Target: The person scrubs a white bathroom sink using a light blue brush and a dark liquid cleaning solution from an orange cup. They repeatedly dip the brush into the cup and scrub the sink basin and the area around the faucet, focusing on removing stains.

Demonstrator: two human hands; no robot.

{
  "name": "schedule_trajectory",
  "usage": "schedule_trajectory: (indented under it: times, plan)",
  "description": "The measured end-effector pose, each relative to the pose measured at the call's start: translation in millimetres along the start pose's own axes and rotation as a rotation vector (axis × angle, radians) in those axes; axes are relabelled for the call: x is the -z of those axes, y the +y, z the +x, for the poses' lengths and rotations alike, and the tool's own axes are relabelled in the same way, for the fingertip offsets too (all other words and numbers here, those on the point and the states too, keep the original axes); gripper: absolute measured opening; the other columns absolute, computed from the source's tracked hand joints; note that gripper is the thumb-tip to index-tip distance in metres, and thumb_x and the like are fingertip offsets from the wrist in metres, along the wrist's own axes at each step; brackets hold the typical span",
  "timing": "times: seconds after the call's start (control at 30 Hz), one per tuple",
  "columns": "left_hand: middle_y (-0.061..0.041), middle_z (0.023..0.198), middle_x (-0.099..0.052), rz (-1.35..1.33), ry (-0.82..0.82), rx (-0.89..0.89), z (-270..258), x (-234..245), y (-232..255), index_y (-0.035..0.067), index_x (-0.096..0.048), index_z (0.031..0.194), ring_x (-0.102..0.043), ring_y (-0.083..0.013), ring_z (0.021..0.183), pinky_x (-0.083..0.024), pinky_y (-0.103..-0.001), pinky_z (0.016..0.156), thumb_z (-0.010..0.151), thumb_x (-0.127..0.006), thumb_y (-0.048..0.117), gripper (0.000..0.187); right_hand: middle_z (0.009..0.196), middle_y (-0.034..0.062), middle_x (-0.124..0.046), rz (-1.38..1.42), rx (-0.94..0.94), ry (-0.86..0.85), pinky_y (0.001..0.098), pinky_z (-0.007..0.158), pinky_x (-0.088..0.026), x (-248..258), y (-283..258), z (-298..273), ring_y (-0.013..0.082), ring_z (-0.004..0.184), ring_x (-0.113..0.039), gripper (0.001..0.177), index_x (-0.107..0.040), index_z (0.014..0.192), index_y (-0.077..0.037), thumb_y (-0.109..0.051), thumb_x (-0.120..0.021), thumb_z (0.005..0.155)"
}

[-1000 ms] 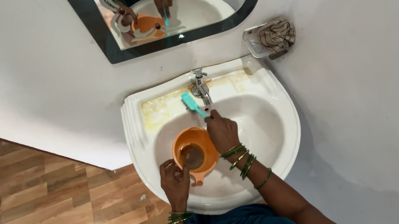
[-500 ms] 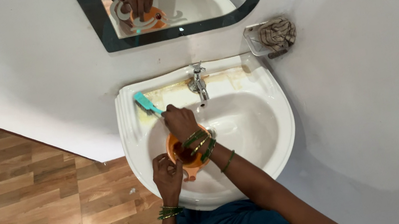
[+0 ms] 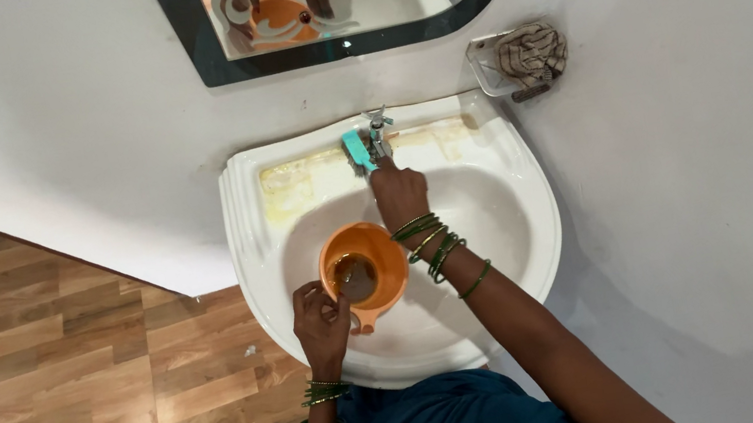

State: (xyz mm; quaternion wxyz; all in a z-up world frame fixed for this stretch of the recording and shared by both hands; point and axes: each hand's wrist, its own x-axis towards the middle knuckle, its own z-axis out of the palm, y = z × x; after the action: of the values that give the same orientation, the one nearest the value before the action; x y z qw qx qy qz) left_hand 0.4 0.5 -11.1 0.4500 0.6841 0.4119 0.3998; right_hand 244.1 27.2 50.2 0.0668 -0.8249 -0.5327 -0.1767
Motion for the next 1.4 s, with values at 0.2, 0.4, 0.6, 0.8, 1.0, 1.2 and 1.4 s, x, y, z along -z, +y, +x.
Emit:
schedule_trajectory:
  times: [0.2,0.4,0.6,0.8,1.0,1.2,1.4]
  plan:
    - [-0.015,0.117,-0.063,-0.014,-0.003,0.043,1.2,-0.2,4.3,-0.006,-0.069,0.086,-0.074,-0.0226,0.09,-0.07,-0.031,0.07,0.083,-0.077,0.006,0.015,0.082,0.0112,-0.072,-0.063,0.128,0.059,0.0341,0.049,-0.054,-26.4,-59.5,16.7,0.0211,0.067,-0.072,0.006,-0.071,0.068,-0.008,-0.007,-0.074,0.073]
    - [-0.016,0.117,-0.063,0.022,0.014,-0.024,1.5,1.0,1.3,-0.007,-0.065,0.078,-0.073,-0.0241,0.097,-0.07,-0.031,0.07,0.081,-0.077,0.005,0.017,0.086,0.0148,-0.071,0.144,0.239,0.017,0.0362,0.052,-0.056,-24.3,-105.1,17.6,0.0243,0.064,-0.072,0.009,-0.068,0.068,-0.006,-0.003,-0.074,0.074]
    - [-0.015,0.118,-0.064,0.035,0.017,0.006,1.5,1.4,0.9,-0.006,-0.066,0.081,-0.074,-0.025,0.093,-0.07,-0.031,0.07,0.081,-0.077,0.005,0.015,0.088,0.0149,-0.065,0.306,0.316,0.007,0.0382,0.054,-0.054,-4.3,-107.2,8.2,0.0268,0.061,-0.068,0.013,-0.061,0.072,-0.002,-0.001,-0.072,0.08]
    - [-0.016,0.12,-0.063,0.013,0.004,0.02,0.4,0.8,-0.2,-0.006,-0.064,0.076,-0.074,-0.0253,0.095,-0.07,-0.032,0.072,0.082,-0.077,0.005,0.018,0.088,0.0127,-0.065,0.354,0.306,-0.19,0.0431,0.064,-0.055,51.8,-86.9,-29.0,0.0317,0.069,-0.068,0.01,-0.064,0.078,-0.003,-0.004,-0.072,0.073]
    - [-0.016,0.118,-0.064,0.048,0.004,0.005,0.6,0.8,2.0,-0.006,-0.064,0.077,-0.074,-0.0262,0.097,-0.07,-0.033,0.071,0.082,-0.078,0.006,0.019,0.089,0.0133,-0.065,0.334,0.274,-0.16,0.0438,0.062,-0.054,41.9,-101.0,-44.7,0.0326,0.068,-0.067,0.007,-0.064,0.08,-0.003,-0.003,-0.071,0.081]
    - [-0.017,0.118,-0.063,-0.002,0.001,0.015,1.5,0.9,2.2,-0.007,-0.065,0.077,-0.073,-0.0271,0.098,-0.07,-0.033,0.071,0.081,-0.077,0.005,0.017,0.092,0.0123,-0.065,0.309,0.235,-0.069,0.0413,0.06,-0.055,-36.9,-101.4,17.0,0.0286,0.065,-0.068,0.005,-0.067,0.086,-0.004,-0.001,-0.065,0.084]
    - [-0.018,0.119,-0.063,0.038,0.004,0.004,2.1,0.6,0.5,-0.007,-0.064,0.077,-0.073,-0.0278,0.1,-0.07,-0.033,0.073,0.082,-0.077,0.004,0.017,0.086,0.0115,-0.064,0.393,0.236,-0.031,0.0442,0.059,-0.053,-16.0,-86.2,6.9,0.0312,0.063,-0.066,0.005,-0.066,0.085,-0.005,-0.009,-0.068,0.086]
